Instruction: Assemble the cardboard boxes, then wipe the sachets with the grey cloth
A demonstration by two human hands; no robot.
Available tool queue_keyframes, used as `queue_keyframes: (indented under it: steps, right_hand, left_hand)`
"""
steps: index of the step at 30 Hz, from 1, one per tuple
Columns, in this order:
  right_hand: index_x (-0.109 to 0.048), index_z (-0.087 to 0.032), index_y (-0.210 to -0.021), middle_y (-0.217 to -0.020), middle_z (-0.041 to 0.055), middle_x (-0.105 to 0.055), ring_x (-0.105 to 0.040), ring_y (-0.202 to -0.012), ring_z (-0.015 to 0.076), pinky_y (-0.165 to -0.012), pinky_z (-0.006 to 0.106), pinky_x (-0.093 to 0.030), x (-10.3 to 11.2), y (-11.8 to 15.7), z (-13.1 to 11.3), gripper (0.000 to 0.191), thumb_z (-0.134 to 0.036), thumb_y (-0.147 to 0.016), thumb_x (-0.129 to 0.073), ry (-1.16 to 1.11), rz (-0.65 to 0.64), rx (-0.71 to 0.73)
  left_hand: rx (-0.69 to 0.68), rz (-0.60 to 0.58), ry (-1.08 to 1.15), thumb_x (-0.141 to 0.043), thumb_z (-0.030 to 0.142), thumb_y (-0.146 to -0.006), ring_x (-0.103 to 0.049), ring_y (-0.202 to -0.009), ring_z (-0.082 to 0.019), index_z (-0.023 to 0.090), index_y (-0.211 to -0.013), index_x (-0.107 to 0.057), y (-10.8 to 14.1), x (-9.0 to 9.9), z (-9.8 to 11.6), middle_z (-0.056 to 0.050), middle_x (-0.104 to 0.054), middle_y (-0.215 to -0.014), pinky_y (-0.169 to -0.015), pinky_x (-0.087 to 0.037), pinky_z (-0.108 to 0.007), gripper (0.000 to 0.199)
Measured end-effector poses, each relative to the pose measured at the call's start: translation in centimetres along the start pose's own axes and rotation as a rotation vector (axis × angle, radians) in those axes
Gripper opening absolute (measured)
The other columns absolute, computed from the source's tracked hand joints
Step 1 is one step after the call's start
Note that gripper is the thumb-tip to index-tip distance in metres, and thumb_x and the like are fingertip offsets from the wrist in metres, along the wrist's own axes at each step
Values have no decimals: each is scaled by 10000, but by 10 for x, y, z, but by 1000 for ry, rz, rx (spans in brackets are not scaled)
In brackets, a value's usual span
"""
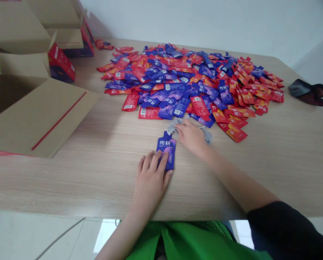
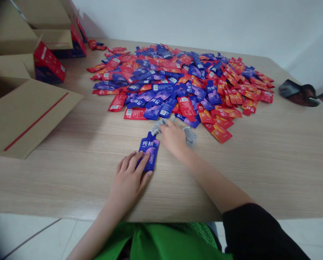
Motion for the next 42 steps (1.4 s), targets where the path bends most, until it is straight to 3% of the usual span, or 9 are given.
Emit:
queue_keyframes:
  steps: [3,7,10,16,20,23,28,35,42]
  right_hand:
    - [-633,-219,-1200,-1183,79,-627,-605,-1058,228,-838,341,-493,11,7,-14,309,-258,-994,-405,-101,50,108]
    - [-626,-213,-1185,-1183,92,-638,-608,-1056,235,-849,346,-494,-6,9,-35,281,-241,-978,-438,-121,-44,212]
    - [-629,-195,-1157,-1178,106,-648,-613,-1073,248,-869,368,-494,-7,-1,-11,259,-207,-944,-480,-182,-16,89]
    - [-634,-194,-1046,-1060,74,-696,-639,-1024,223,-900,367,-483,44,19,31,183,-213,-903,-521,-416,232,64]
    - [-649,-221,-983,-962,47,-703,-656,-924,217,-821,358,-501,69,55,44,146,-217,-876,-550,-422,281,22]
    - [-650,-231,-973,-931,44,-693,-652,-880,216,-785,358,-503,80,76,53,133,-229,-870,-564,-437,395,-35]
    - [-630,-226,-1004,-964,46,-681,-642,-921,206,-820,354,-499,71,81,46,156,-204,-887,-529,-496,426,-23]
    - [-627,-224,-998,-988,52,-641,-623,-955,209,-859,370,-496,58,76,43,160,-184,-879,-529,-521,438,-52]
    - [-636,-224,-1074,-1074,77,-626,-615,-1021,208,-891,357,-482,40,78,-12,219,-199,-948,-458,-461,328,74]
  left_hand:
    - [5,-1,7,-495,382,-952,-500,-1188,-310,187,-1382,-530,-3,2,4,-111,-598,-1312,-1013,-413,-494,474]
    - [-1,-50,-9,-500,371,-944,-523,-1076,-299,178,-1370,-536,-6,2,9,-124,-603,-1225,-910,-452,-462,469]
    - [14,-105,-34,-504,366,-940,-541,-1013,-298,139,-1420,-478,-8,-1,19,-144,-601,-1164,-860,-468,-453,532]
    - [33,-183,59,-514,420,-936,-586,-1027,-286,85,-1452,-408,-23,-2,55,-169,-602,-1187,-842,-506,-415,623]
    - [-31,-131,42,-427,203,-951,-507,-1245,-290,164,-1479,-372,-43,14,40,-128,-526,-1416,-973,-468,-437,532]
    - [-233,-147,-62,-374,48,-895,-313,-1434,-301,236,-1476,-392,-48,8,33,-35,-340,-1591,-1097,-368,-494,611]
    - [-228,-175,-85,-390,207,-960,-339,-1421,-320,201,-1488,-390,-32,-18,40,-30,-386,-1569,-1126,-335,-533,528]
    - [-9,-5,-48,-442,264,-958,-542,-1136,-298,126,-1410,-500,2,-9,41,-114,-583,-1384,-942,-461,-455,476]
    - [19,13,3,-455,319,-951,-471,-1258,-306,127,-1410,-489,17,-4,24,-126,-545,-1420,-1010,-377,-474,498]
Point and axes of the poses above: each hand's wrist, its own y-axis away from the middle knuckle, its own x-axis out of the back of the hand, z = x × y, the point moved 8 cm from there along -y, towards the middle knuckle
